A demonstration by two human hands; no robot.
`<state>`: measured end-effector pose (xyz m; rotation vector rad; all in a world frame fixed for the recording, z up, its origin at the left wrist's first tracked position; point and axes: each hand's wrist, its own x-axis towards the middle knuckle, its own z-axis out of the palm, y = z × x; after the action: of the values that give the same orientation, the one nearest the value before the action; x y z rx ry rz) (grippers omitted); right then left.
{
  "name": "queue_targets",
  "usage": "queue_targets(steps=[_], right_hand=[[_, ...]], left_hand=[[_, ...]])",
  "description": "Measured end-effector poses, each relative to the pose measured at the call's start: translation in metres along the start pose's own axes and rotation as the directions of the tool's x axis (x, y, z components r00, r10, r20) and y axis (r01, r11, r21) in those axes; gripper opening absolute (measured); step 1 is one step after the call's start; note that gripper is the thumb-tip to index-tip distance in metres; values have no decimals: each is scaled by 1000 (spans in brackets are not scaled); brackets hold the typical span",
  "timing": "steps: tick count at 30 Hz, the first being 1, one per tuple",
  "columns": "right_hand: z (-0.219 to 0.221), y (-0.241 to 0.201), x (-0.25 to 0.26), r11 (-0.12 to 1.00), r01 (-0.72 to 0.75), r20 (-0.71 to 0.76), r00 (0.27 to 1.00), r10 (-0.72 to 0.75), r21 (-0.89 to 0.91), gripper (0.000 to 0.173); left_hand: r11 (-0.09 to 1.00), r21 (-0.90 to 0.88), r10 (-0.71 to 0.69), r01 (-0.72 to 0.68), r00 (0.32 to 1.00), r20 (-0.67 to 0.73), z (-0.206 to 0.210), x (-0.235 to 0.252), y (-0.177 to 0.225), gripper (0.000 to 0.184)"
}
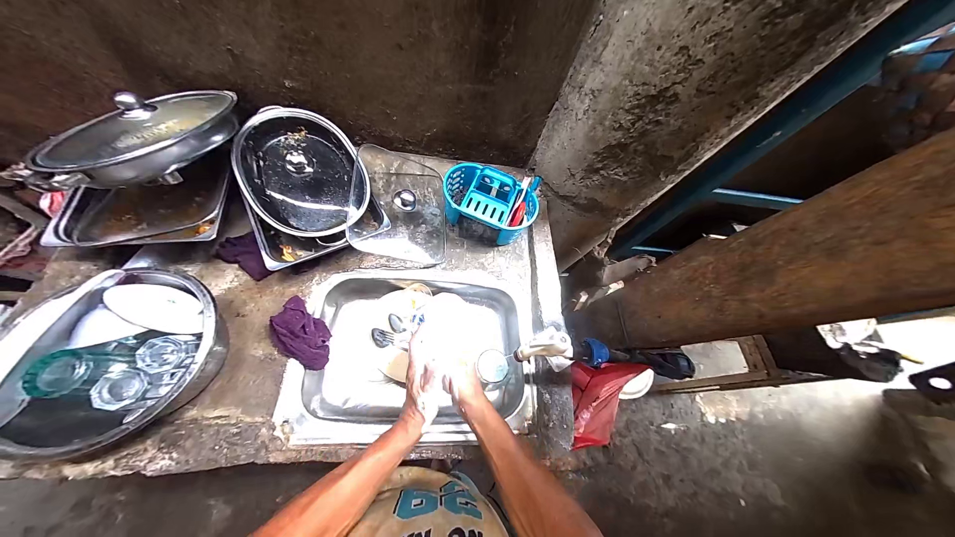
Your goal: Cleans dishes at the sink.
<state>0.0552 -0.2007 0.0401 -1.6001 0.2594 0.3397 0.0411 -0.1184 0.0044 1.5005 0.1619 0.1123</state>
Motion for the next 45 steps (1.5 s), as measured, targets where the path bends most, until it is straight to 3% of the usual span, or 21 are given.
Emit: queue_targets(steps=[2, 4, 6, 8, 11, 14, 15, 17, 19, 21, 23, 25, 27, 29, 32, 34, 37, 39, 41, 43, 45], right_hand=[[4, 11, -7, 992, 59, 50, 997, -65, 116, 49], [0, 10, -15, 975, 141, 234, 967, -100, -169, 42], [-11, 13, -15, 810, 321, 454, 888, -77, -491, 37], [-23, 25, -5, 600, 481, 540, 836, -96, -639, 38], [-37, 27, 22, 430, 446, 444, 889, -112, -785, 42], [-27, 21, 41, 573, 245, 287, 958, -18, -782, 46], [-21, 25, 39, 646, 225, 276, 961, -22, -730, 47], [-15, 37, 21, 695, 276, 394, 919, 11, -664, 49], [-19, 43, 6, 609, 374, 551, 825, 126, -699, 52], [-23, 51, -3, 508, 452, 597, 786, 162, -733, 52], [-26, 61, -6, 449, 489, 575, 815, 69, -747, 41], [-30, 66, -5, 435, 457, 554, 823, 123, -775, 41], [-32, 75, -4, 424, 425, 534, 827, 178, -800, 40], [-33, 80, -3, 407, 386, 495, 843, 208, -828, 38], [-30, 78, 3, 387, 296, 414, 869, 269, -873, 39], [-29, 76, 8, 391, 237, 372, 871, 319, -889, 44], [-37, 79, 13, 455, 191, 383, 843, 377, -869, 52], [-44, 74, 11, 541, 179, 405, 852, 332, -822, 50], [-48, 63, 5, 697, 161, 344, 930, 130, -699, 44], [-40, 36, 0, 869, 151, 154, 984, -87, -471, 42], [-24, 20, 2, 912, 288, -36, 950, -311, -292, 42]], left_hand=[[999, 29, -32, 33, 999, -11, -3, -2, -1, 81], [979, -56, -200, 195, 975, -96, -10, 11, 1, 61], [932, -131, -353, 337, 927, -129, -22, 23, 3, 44], [907, -129, -416, 402, 903, -107, -33, 24, -1, 37], [839, -10, -544, 544, 839, -9, -34, 7, -4, 39], [771, -2, -637, 637, 771, -3, -22, 2, -10, 39], [784, 49, -620, 619, 784, 4, -23, 8, -11, 40], [798, 161, -588, 581, 809, -9, -34, 21, -13, 40], [784, 259, -593, 564, 804, 43, -53, 31, -17, 39], [739, 430, -628, 519, 762, 159, -65, 33, -21, 36], [649, 678, -626, 346, 749, 217, -65, 40, -15, 38], [492, 865, -530, 99, 822, 207, -65, 53, 5, 37], [446, 895, -329, -19, 926, 184, -70, 73, 6, 39], [450, 882, -148, -139, 963, 227, -73, 104, -18, 57], [377, 897, -154, -231, 939, 306, -65, 143, -49, 76], [340, 904, -175, -261, 926, 333, -58, 158, -52, 70], [389, 891, -211, -232, 919, 332, -56, 163, -46, 57], [459, 875, -225, -153, 933, 282, -61, 164, -44, 58], [596, 801, -183, -60, 961, 208, -68, 158, -49, 62], [782, 623, -137, 29, 982, 126, -71, 139, -51, 71], [930, 339, -168, 142, 985, 49, -58, 107, -43, 62]])
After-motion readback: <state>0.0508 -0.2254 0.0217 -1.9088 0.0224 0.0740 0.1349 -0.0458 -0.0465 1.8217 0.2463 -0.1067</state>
